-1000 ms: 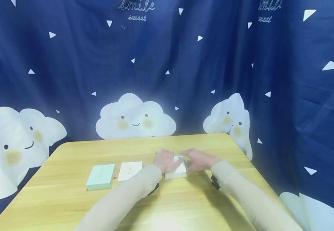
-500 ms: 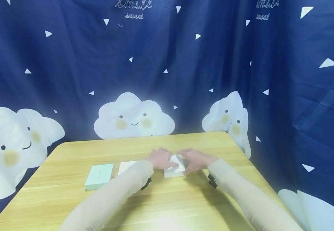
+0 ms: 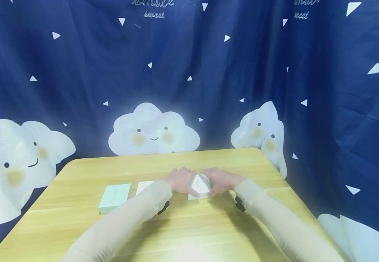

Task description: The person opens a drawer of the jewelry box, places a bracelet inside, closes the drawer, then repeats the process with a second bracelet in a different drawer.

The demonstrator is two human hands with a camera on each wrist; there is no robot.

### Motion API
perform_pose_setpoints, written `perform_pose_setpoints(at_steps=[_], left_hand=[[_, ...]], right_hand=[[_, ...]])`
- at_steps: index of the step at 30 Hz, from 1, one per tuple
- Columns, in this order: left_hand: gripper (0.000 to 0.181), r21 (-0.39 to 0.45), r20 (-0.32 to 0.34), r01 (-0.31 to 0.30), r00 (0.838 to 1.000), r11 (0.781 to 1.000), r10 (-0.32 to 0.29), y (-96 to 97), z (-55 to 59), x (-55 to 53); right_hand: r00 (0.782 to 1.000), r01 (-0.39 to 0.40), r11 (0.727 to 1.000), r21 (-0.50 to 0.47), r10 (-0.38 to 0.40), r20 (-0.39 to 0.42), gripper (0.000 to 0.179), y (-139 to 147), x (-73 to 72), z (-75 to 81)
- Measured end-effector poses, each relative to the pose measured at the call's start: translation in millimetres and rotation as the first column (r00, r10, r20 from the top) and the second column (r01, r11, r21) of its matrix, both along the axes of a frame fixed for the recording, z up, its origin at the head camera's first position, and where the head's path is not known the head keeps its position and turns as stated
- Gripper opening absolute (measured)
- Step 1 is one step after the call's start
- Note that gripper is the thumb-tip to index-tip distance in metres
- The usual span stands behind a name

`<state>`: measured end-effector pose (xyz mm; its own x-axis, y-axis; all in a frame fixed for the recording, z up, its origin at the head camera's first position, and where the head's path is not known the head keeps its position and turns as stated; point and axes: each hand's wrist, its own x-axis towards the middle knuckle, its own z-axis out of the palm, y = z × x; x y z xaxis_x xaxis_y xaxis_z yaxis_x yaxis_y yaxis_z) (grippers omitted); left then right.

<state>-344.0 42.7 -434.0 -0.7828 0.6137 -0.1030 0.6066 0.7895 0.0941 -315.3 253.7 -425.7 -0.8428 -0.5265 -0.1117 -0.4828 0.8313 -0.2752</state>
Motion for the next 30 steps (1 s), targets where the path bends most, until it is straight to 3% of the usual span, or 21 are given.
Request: perform_pose_setpoints(at_steps=[13, 23, 30], left_hand=[[0.092, 0.035, -0.023, 0.023, 0.999, 0.999, -0.022, 0.9, 2.7, -3.9], [0.1, 0.037, -0.024, 0.014, 1.0, 0.999, -0.013, -5.0, -2.1, -4.9], [0.097, 0.044, -0.026, 0.024, 0.999, 0.999, -0.023, -12.3, 2.6, -2.6]], right_hand=[[1.0, 0.0, 1.0, -0.025, -0.001, -0.014, 0.096, 1, -0.2, 1.5], [0.998, -0.036, 0.999, -0.007, 0.035, -0.046, 0.096, -1, -1.0, 0.1], [0.996, -0.06, 0.998, -0.006, 0.06, -0.066, 0.096, -4, -3.3, -1.8]])
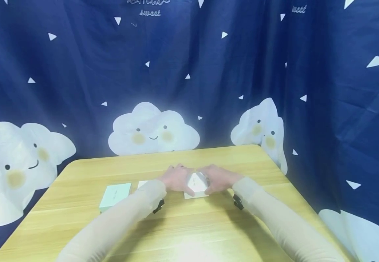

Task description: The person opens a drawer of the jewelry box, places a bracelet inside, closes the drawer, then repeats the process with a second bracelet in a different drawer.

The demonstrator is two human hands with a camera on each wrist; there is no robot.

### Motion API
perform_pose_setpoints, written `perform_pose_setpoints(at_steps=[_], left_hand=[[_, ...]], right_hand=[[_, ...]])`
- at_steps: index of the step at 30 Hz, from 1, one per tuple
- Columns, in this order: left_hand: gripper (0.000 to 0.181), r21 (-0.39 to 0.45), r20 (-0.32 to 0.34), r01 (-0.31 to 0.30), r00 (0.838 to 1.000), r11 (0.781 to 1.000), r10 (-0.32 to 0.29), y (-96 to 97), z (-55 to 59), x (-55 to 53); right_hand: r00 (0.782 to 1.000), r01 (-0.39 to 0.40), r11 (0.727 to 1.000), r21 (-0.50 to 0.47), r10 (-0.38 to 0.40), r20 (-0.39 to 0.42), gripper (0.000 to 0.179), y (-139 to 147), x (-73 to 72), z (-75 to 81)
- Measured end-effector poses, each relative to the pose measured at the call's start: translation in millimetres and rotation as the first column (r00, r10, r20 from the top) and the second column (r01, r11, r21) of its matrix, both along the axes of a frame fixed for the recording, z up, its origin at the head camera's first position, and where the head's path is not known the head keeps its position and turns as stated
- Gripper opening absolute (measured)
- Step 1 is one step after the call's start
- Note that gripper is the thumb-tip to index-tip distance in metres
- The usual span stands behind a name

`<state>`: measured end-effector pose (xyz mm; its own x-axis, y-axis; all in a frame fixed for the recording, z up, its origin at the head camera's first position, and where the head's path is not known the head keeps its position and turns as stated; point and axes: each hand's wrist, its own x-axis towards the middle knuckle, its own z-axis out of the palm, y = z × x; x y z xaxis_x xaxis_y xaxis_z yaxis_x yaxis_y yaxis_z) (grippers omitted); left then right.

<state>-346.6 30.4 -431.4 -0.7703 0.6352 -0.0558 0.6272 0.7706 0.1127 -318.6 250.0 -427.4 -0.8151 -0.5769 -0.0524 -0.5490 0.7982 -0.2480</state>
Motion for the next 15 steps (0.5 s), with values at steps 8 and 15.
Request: perform_pose_setpoints(at_steps=[8, 15], left_hand=[[0.099, -0.006, 0.014, -0.014, 1.0, 1.0, 0.014, -16.2, 6.4, 2.7], [0.102, 0.012, 0.037, -0.025, 0.999, 1.0, 0.024, -30.8, 10.8, 5.7]], right_hand=[[0.999, -0.031, 0.999, -0.014, 0.031, -0.011, 0.095, -14, 0.5, 4.9], [0.998, -0.054, 0.998, -0.01, 0.054, -0.029, 0.094, -27, -1.9, 5.0]])
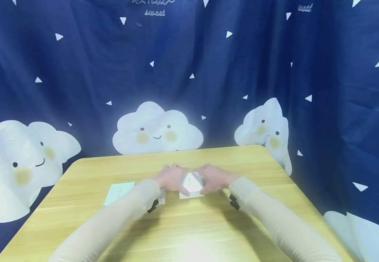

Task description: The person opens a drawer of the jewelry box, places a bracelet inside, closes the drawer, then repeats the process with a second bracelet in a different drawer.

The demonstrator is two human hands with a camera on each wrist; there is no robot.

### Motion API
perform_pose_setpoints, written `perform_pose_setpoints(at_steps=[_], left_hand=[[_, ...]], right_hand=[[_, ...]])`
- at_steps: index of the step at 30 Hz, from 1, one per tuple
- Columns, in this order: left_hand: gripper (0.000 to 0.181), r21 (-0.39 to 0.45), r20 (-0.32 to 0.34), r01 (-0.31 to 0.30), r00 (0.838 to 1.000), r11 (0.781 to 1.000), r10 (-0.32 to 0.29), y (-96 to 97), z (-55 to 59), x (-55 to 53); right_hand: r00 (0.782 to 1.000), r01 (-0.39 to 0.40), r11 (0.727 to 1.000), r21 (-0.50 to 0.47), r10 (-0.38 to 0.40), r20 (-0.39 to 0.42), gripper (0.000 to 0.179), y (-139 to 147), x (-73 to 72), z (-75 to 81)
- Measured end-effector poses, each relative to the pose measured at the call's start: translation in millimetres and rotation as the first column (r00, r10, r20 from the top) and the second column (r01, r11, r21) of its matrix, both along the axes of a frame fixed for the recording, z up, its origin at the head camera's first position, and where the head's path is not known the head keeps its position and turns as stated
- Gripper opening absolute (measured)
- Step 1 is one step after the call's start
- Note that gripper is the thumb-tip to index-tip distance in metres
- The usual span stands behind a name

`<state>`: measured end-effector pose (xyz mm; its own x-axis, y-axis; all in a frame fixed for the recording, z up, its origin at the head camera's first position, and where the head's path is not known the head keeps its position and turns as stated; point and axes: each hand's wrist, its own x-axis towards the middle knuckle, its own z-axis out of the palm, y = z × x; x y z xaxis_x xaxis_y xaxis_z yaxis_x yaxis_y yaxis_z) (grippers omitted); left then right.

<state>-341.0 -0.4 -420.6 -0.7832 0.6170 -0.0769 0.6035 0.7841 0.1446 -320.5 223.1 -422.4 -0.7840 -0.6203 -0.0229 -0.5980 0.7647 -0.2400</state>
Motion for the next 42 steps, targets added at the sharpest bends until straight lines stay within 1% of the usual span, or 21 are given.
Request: perform_pose_setpoints(at_steps=[6, 10, 15, 23, 27, 32, 38, 42], left_hand=[[0.101, 0.002, -0.001, -0.001, 1.0, 1.0, 0.001, -8.4, 1.0, 1.7], [0.098, 0.013, 0.014, 0.004, 1.0, 1.0, -0.004, -11.6, 2.7, 2.8], [0.099, 0.012, 0.028, 0.002, 1.0, 1.0, -0.003, -14.0, 1.9, 3.5], [0.1, 0.007, 0.053, -0.01, 0.999, 1.0, 0.009, -15.3, -1.4, 5.0], [0.1, 0.005, 0.048, -0.007, 0.999, 1.0, 0.007, -15.7, -1.2, 7.2], [0.102, -0.017, 0.043, -0.005, 0.999, 1.0, 0.006, -14.7, -2.0, 8.8], [0.104, -0.029, 0.038, -0.008, 0.999, 1.0, 0.009, -13.6, -3.3, 8.1], [0.105, -0.023, 0.042, -0.005, 0.999, 1.0, 0.006, -13.8, -4.0, 6.6]], right_hand=[[1.0, -0.017, 1.0, -0.006, 0.017, -0.008, 0.094, -7, -1.6, -0.8], [1.0, -0.012, 1.0, 0.001, 0.012, 0.002, 0.095, -10, -1.5, -0.4], [1.0, -0.007, 1.0, -0.004, 0.007, 0.012, 0.093, -13, -1.0, -2.1], [1.0, -0.017, 1.0, 0.007, 0.017, 0.013, 0.093, -15, 0.9, -6.1], [0.999, -0.033, 0.999, -0.001, 0.033, 0.006, 0.091, -16, 2.9, -6.8], [0.999, -0.034, 0.999, 0.001, 0.034, -0.003, 0.089, -15, 5.9, -8.7], [0.999, -0.04, 0.999, -0.004, 0.04, -0.02, 0.087, -15, 7.6, -8.2], [0.999, -0.034, 0.999, -0.007, 0.034, -0.012, 0.087, -14, 8.6, -6.3]])
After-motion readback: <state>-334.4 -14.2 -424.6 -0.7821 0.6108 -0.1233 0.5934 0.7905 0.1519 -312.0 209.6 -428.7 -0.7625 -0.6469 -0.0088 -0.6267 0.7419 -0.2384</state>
